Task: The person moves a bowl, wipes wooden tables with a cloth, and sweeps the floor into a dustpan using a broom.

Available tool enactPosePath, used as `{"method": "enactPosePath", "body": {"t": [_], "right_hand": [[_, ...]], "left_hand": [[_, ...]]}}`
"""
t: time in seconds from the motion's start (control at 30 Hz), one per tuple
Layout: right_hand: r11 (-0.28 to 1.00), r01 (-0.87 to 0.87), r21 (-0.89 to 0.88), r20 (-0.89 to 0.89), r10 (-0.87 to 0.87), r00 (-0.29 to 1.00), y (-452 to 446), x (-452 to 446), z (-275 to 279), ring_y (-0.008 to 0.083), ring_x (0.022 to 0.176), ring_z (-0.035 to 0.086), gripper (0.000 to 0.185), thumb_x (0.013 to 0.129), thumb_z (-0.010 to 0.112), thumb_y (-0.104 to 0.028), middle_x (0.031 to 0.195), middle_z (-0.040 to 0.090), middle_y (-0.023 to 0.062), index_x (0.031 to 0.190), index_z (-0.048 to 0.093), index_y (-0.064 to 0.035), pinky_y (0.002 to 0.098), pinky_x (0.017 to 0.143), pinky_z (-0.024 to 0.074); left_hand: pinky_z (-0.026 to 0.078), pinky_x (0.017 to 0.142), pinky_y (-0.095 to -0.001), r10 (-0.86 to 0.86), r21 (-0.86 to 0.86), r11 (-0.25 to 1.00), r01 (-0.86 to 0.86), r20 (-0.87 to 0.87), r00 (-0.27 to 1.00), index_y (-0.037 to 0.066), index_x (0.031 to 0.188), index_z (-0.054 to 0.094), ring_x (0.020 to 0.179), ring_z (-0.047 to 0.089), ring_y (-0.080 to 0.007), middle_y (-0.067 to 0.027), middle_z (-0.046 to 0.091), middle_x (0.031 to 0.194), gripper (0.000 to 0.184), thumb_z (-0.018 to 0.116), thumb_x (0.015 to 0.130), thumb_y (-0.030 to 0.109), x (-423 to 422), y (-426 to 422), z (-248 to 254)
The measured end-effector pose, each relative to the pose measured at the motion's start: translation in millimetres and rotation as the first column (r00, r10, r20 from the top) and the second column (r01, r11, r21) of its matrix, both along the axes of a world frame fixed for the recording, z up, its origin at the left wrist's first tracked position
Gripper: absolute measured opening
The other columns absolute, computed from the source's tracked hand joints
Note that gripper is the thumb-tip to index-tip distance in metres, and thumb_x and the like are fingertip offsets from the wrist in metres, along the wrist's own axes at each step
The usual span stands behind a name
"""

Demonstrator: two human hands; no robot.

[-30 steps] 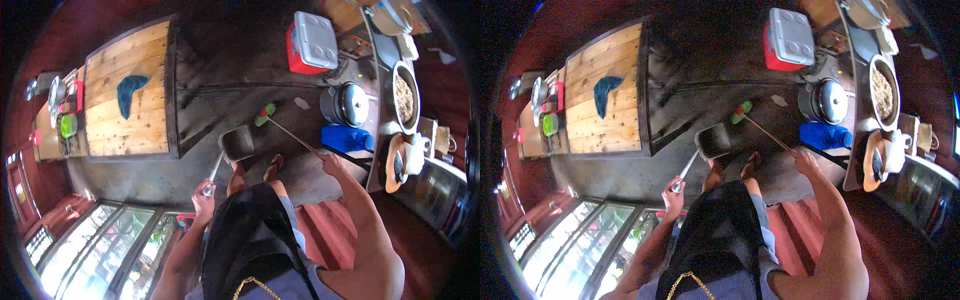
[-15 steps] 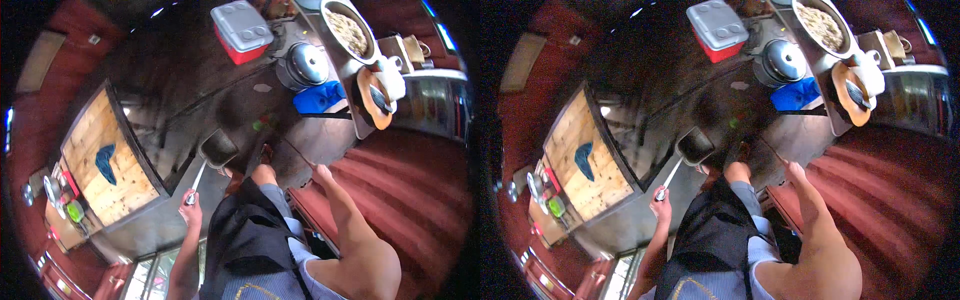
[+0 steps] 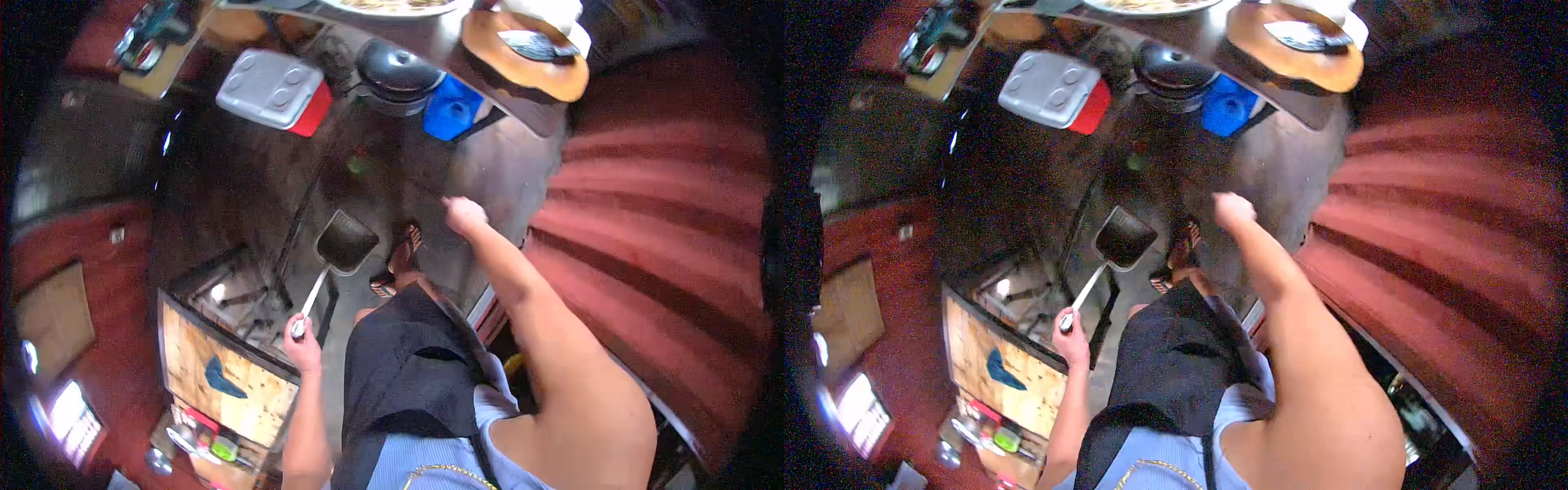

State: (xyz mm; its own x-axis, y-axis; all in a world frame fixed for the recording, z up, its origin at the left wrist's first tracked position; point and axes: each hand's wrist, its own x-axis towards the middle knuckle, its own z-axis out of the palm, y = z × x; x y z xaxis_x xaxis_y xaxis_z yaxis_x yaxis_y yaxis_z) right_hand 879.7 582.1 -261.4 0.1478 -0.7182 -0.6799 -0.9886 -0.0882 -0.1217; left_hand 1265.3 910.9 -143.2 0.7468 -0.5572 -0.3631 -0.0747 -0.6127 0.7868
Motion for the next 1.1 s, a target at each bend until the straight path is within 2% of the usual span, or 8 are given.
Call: {"method": "enactPosePath", "body": {"t": [0.13,0.37,0.6,0.63,0.7,0.87,1.0,1.1], "right_hand": [[0.973,0.155,0.17,-0.187,-0.123,0.975,90,-173,66,0.0393,0.11,0.075,0.063,0.098,0.059,-0.025,0.119,0.076,0.0195,0.156,0.051,-0.0473,0.0511,0.093,0.061],[0.786,0.618,0.012,-0.065,-0.616,0.785,165,-259,112,0.0444,0.117,0.07,0.045,0.098,0.058,-0.019,0.122,0.072,0.0272,0.139,0.073,-0.0254,0.0508,0.102,0.0562],[0.759,0.639,-0.123,0.072,-0.635,0.769,36,-293,-73,0.0453,0.125,0.068,0.043,0.098,0.056,-0.025,0.132,0.07,0.0278,0.136,0.071,-0.01,0.0515,0.106,0.0557],[0.788,0.601,-0.135,0.02,-0.604,0.797,27,-294,-126,0.0448,0.127,0.067,0.043,0.098,0.056,-0.023,0.133,0.07,0.0273,0.134,0.071,-0.0076,0.0511,0.108,0.0549],[0.387,0.922,0.003,0.043,-0.921,0.386,7,-227,-23,0.0447,0.128,0.067,0.041,0.097,0.053,-0.02,0.134,0.07,0.0274,0.13,0.072,-0.0056,0.053,0.108,0.0548],[0.49,0.872,0.024,0.1,-0.869,0.485,174,-97,26,0.047,0.115,0.071,0.073,0.096,0.049,-0.01,0.123,0.072,0.0304,0.166,0.041,-0.0282,0.0586,0.101,0.0561],[0.388,0.916,0.097,-0.081,-0.915,0.396,251,-34,44,0.0481,0.104,0.074,0.063,0.098,0.054,-0.012,0.113,0.075,0.0273,0.158,0.052,-0.0292,0.0588,0.091,0.0593],[0.331,0.943,-0.025,0.102,-0.938,0.332,216,-39,47,0.0494,0.099,0.073,0.054,0.097,0.059,-0.013,0.106,0.074,0.0284,0.15,0.059,-0.0204,0.0589,0.087,0.059]], "left_hand": [[0.056,0.091,-0.0319,-0.29,0.02,0.957,0.291,0.168,0.942,-0.002,0.113,0.074,0.097,0.068,-0.0133,-0.0063,0.076,0.104,0.019,0.079,0.099,0.01,-1,-62,3],[0.057,0.091,-0.0338,-0.553,0.028,0.829,0.558,0.181,0.813,-0.005,0.116,0.073,0.095,0.07,-0.0159,-0.0091,0.077,0.103,0.024,0.078,0.099,0.011,-20,-173,4],[0.056,0.094,-0.0336,-0.744,0.062,0.656,0.752,0.215,0.632,-0.003,0.116,0.073,0.1,0.071,-0.0159,-0.0076,0.078,0.107,0.024,0.078,0.101,0.015,-46,-264,-2],[0.056,0.094,-0.0336,-0.757,0.064,0.64,0.765,0.217,0.616,-0.003,0.116,0.073,0.1,0.071,-0.0159,-0.0076,0.078,0.107,0.024,0.078,0.101,0.015,-50,-278,-8],[0.056,0.094,-0.0336,-0.8,0.05,0.589,0.806,0.177,0.573,-0.002,0.117,0.074,0.101,0.071,-0.0153,-0.0069,0.077,0.107,0.025,0.078,0.101,0.016,-54,-297,-11],[0.056,0.092,-0.0308,-0.872,0.019,0.474,0.88,0.15,0.466,0.0,0.117,0.075,0.098,0.07,-0.013,-0.0049,0.077,0.104,0.024,0.078,0.101,0.017,-48,-358,-29],[0.057,0.084,-0.0295,-0.935,0.028,0.332,0.943,0.141,0.325,0.004,0.116,0.075,0.091,0.071,-0.0094,-0.0068,0.077,0.095,0.022,0.08,0.099,0.018,-44,-405,-31],[0.057,0.081,-0.0293,-0.958,0.013,0.24,0.971,0.168,0.234,0.005,0.113,0.075,0.089,0.071,-0.0088,-0.0058,0.077,0.092,0.021,0.081,0.099,0.019,-39,-439,-36]]}}
